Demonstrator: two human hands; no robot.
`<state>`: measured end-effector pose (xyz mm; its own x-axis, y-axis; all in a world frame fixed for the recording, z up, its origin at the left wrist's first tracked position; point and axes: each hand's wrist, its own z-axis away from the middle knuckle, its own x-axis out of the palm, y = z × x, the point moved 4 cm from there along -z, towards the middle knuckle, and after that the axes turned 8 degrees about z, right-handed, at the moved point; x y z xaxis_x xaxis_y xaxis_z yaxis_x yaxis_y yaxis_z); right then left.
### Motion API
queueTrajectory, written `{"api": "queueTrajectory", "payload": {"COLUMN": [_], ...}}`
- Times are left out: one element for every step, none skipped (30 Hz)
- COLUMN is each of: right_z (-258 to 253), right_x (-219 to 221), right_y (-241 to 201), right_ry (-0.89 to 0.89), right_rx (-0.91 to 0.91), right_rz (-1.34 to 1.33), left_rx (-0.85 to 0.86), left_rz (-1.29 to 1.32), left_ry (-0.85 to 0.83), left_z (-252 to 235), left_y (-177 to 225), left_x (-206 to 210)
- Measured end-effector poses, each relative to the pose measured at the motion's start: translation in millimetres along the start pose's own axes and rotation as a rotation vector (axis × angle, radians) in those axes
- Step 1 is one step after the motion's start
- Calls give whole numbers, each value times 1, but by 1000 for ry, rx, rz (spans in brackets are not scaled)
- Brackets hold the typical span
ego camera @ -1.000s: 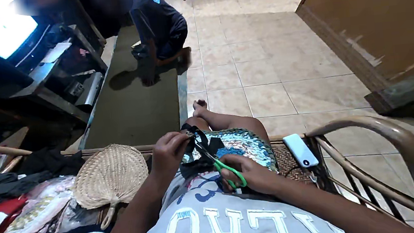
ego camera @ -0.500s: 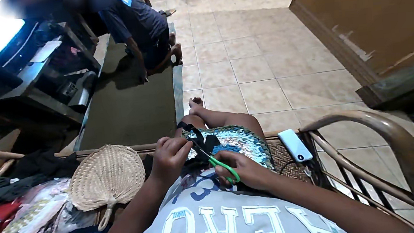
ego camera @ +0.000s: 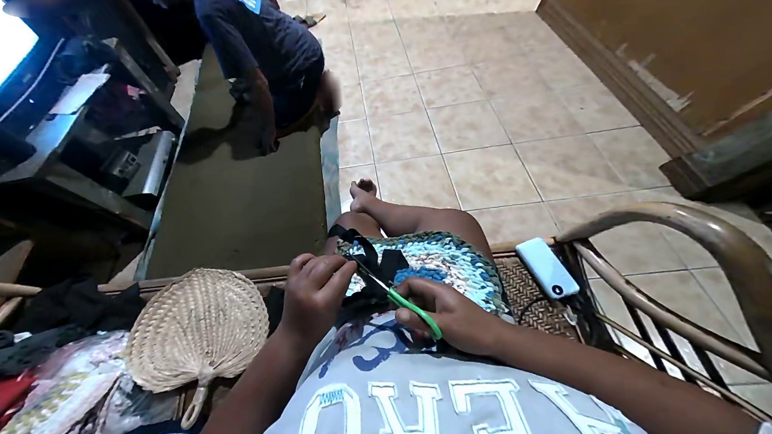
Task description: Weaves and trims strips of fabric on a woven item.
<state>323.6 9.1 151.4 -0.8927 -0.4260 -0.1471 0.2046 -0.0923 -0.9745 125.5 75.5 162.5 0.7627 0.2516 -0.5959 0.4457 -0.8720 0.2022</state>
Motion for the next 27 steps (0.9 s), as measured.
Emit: {"api": "queueTrajectory", "payload": {"right_z": [0, 0, 0, 0, 0, 0, 0, 0, 1, 3, 7, 12, 18, 27, 37, 48, 60, 72, 85, 98, 110, 120, 129, 136, 141, 144, 145], "right_x": [0, 0, 0, 0, 0, 1, 1, 0, -3, -8, -15, -25, -38, -52, -67, -83, -98, -112, -124, -132, -137, -138, -137, -133, -128, -123, -117], "right_y": [0, 0, 1, 1, 1, 1, 2, 1, 0, -1, -3, -4, -3, 2, 10, 22, 38, 57, 80, 103, 125, 147, 167, 184, 198, 209, 218], "right_ry": [1, 0, -1, -1, -2, -4, -11, -24, -39, -40, -9, 68, 188, 337, 491, 616, 698, 745, 768, 775, 766, 748, 719, 693, 670, 645, 616], "right_rx": [-1, -2, -2, -3, -4, -5, -5, -3, 1, 2, -2, -15, -34, -36, -17, 18, 77, 163, 258, 351, 443, 515, 569, 594, 606, 631, 666], "right_rz": [3, 7, 10, 10, 13, 14, 16, 21, 40, 73, 122, 191, 286, 404, 520, 625, 710, 771, 814, 837, 830, 812, 792, 790, 796, 803, 814], "left_rx": [1, -1, -3, -5, -6, -8, -15, -35, -74, -140, -240, -376, -537, -710, -852, -942, -989, -1007, -1011, -1008, -1005, -999, -991, -982, -970, -962, -963], "left_rz": [1, 0, 1, 0, 2, 6, 20, 52, 108, 190, 304, 450, 611, 771, 900, 985, 1034, 1058, 1065, 1060, 1052, 1048, 1051, 1060, 1071, 1079, 1083], "left_ry": [1, 0, -2, -2, 3, 12, 21, 28, 31, 31, 26, 18, 21, 30, 44, 56, 65, 73, 77, 74, 67, 56, 42, 31, 23, 17, 14], "left_z": [0, 1, 1, 2, 2, 2, 3, 4, 4, 6, 8, 9, 10, 10, 11, 12, 14, 15, 17, 19, 21, 21, 20, 20, 19, 18, 18], "left_y": [0, 0, 0, 0, -1, -1, -2, -3, -4, -7, -9, -12, -14, -16, -18, -19, -20, -21, -22, -23, -23, -23, -22, -22, -20, -19, -18], "left_x": [0, 0, 0, 0, 0, 0, 0, 0, 1, 2, 2, 3, 4, 4, 5, 6, 8, 9, 11, 12, 13, 14, 15, 16, 17, 17, 17]}}
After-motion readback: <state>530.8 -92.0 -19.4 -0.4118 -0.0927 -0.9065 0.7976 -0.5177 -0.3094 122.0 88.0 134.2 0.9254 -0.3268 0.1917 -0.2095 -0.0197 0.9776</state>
